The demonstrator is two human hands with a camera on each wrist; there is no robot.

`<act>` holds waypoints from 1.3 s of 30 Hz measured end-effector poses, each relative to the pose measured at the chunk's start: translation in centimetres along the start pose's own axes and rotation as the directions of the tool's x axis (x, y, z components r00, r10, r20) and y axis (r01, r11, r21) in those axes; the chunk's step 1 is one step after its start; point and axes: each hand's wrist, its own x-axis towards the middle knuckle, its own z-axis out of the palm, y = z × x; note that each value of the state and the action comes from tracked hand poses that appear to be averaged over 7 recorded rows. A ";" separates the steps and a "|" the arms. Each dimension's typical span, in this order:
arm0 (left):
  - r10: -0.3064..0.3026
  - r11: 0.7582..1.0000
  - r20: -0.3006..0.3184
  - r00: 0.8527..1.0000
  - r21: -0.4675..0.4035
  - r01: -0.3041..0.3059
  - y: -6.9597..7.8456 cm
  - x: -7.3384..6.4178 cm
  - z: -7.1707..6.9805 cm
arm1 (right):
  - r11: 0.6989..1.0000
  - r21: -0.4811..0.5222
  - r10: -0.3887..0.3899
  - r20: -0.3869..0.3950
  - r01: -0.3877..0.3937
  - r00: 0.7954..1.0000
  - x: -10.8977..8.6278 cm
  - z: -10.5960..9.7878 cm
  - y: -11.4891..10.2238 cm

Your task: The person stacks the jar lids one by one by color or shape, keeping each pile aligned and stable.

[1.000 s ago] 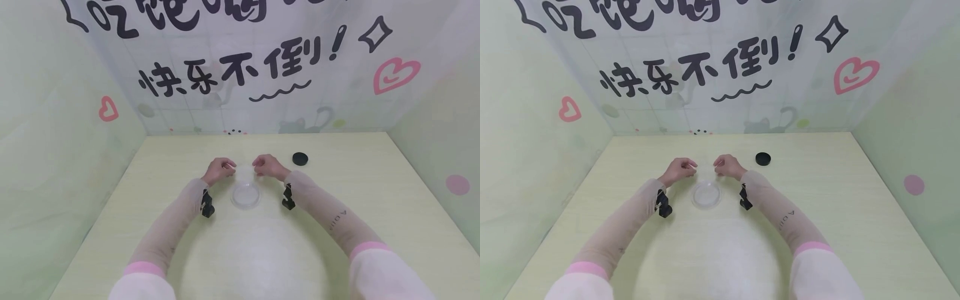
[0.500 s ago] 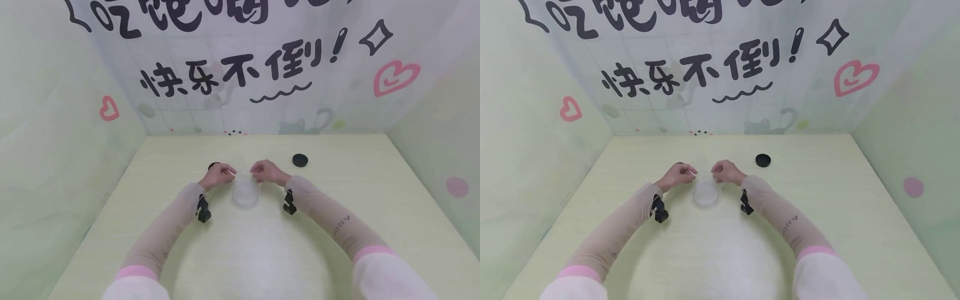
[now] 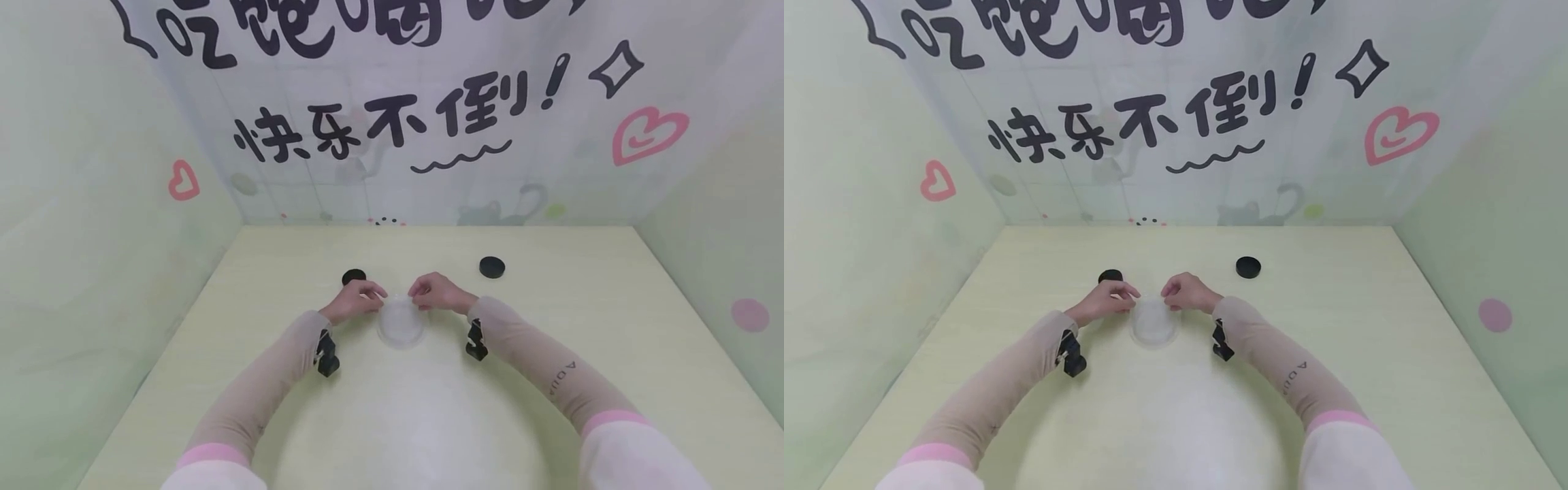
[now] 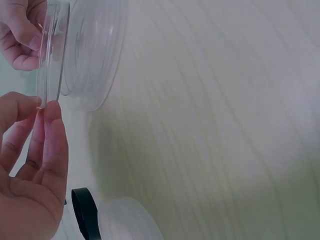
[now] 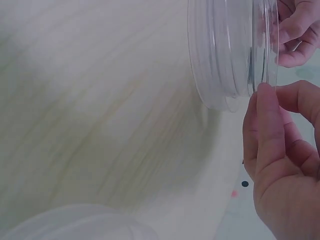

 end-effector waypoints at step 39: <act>-0.035 0.998 0.061 0.998 0.051 0.032 -0.7 0.0 0.8 | 0.998 -0.058 0.000 0.012 0.001 1.000 -0.4 0.2 1.0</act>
